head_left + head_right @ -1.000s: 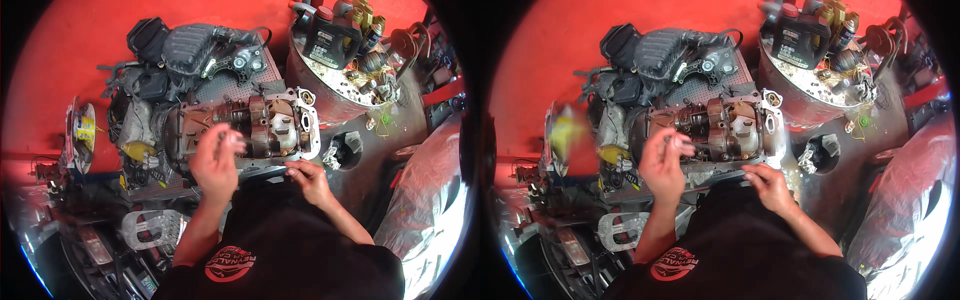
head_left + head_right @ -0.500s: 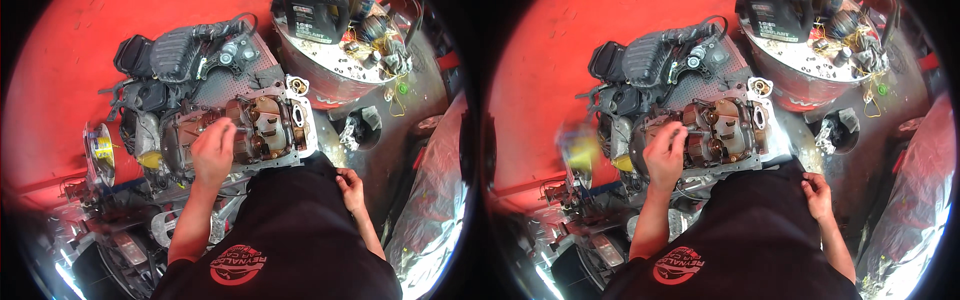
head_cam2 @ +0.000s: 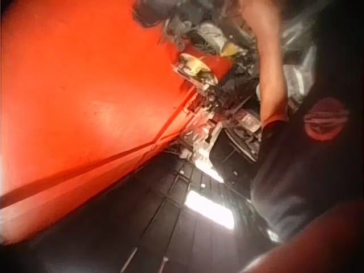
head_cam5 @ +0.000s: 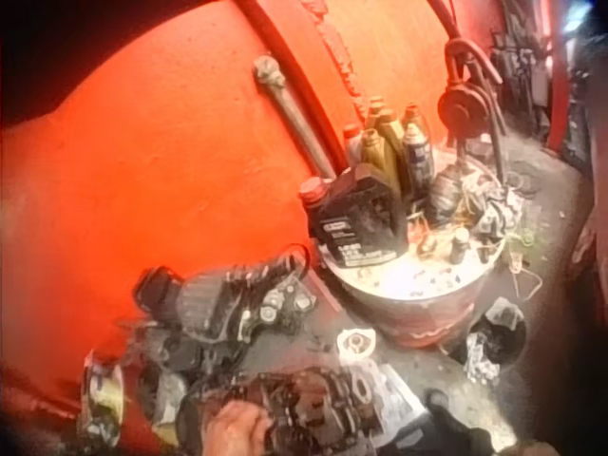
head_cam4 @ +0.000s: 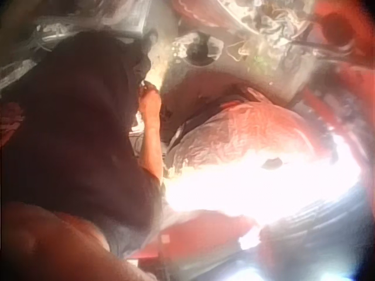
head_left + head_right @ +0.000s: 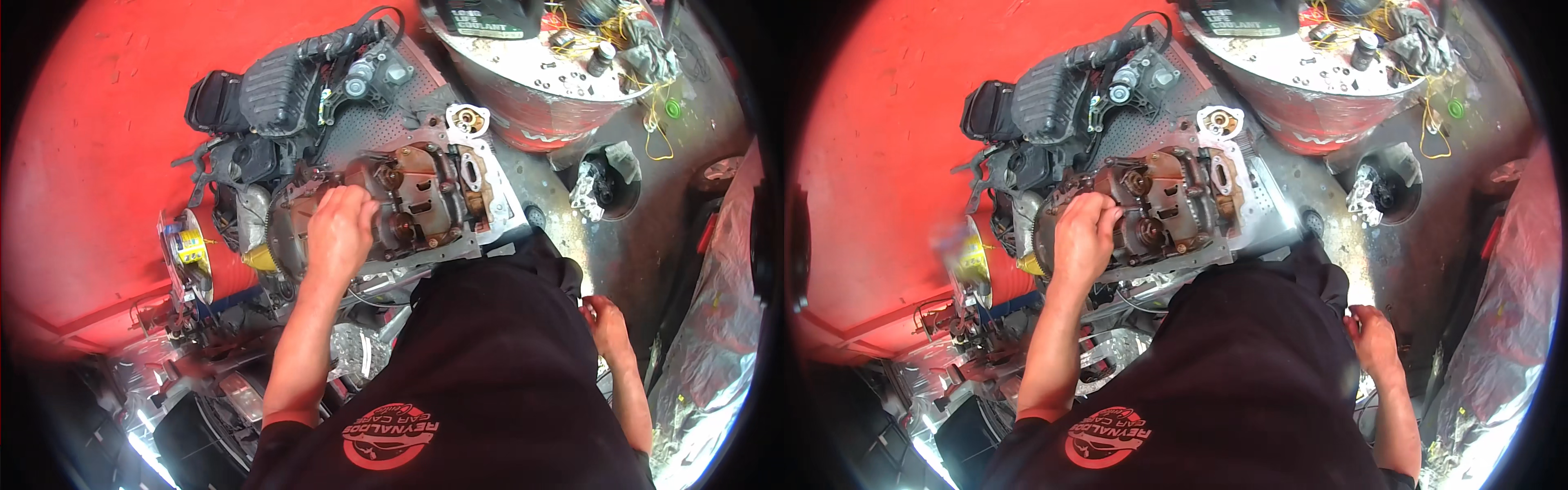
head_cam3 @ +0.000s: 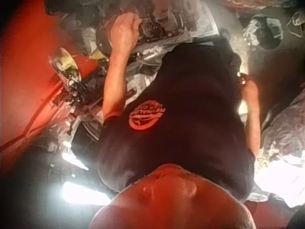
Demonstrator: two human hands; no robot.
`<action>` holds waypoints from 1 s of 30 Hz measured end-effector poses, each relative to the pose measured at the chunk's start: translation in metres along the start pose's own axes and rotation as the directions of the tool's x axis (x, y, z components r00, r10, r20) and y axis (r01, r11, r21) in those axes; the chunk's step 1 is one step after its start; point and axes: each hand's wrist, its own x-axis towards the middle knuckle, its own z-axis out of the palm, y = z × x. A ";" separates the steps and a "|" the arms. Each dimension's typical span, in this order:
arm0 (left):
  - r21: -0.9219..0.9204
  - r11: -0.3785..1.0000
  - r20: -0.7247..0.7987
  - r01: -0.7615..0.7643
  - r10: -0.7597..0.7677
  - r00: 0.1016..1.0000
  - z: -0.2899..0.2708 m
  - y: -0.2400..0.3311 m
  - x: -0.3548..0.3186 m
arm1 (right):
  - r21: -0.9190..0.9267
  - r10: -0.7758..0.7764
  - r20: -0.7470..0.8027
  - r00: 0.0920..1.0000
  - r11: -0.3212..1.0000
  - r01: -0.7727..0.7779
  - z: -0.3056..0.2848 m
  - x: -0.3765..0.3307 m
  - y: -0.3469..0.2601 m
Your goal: The person handles engine components by removing bolts from a cylinder head, moving a metal pan containing oil, and cleaning individual small parts with a cloth.
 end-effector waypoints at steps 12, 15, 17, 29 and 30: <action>0.133 0.988 -0.044 -0.073 0.079 0.996 0.007 0.010 -0.004 | 0.320 -0.287 0.832 0.474 0.947 0.012 -0.047 -0.054 0.078; -0.200 0.970 -0.114 0.139 -0.164 0.980 0.009 0.011 -0.006 | 0.344 -0.260 0.827 0.499 0.935 -0.083 -0.048 -0.041 0.085; -0.148 0.873 0.009 0.464 -0.468 0.884 0.003 0.019 -0.001 | 0.342 -0.237 0.832 0.502 0.931 -0.128 -0.057 -0.026 0.073; 0.075 0.788 0.067 0.611 -0.615 0.786 0.009 0.029 0.000 | 0.219 -0.149 0.922 0.359 0.962 -0.165 -0.082 0.018 0.109; 0.069 0.775 0.069 0.628 -0.631 0.772 0.014 0.025 -0.008 | 0.184 -0.133 0.930 0.343 0.975 -0.121 -0.091 0.026 0.089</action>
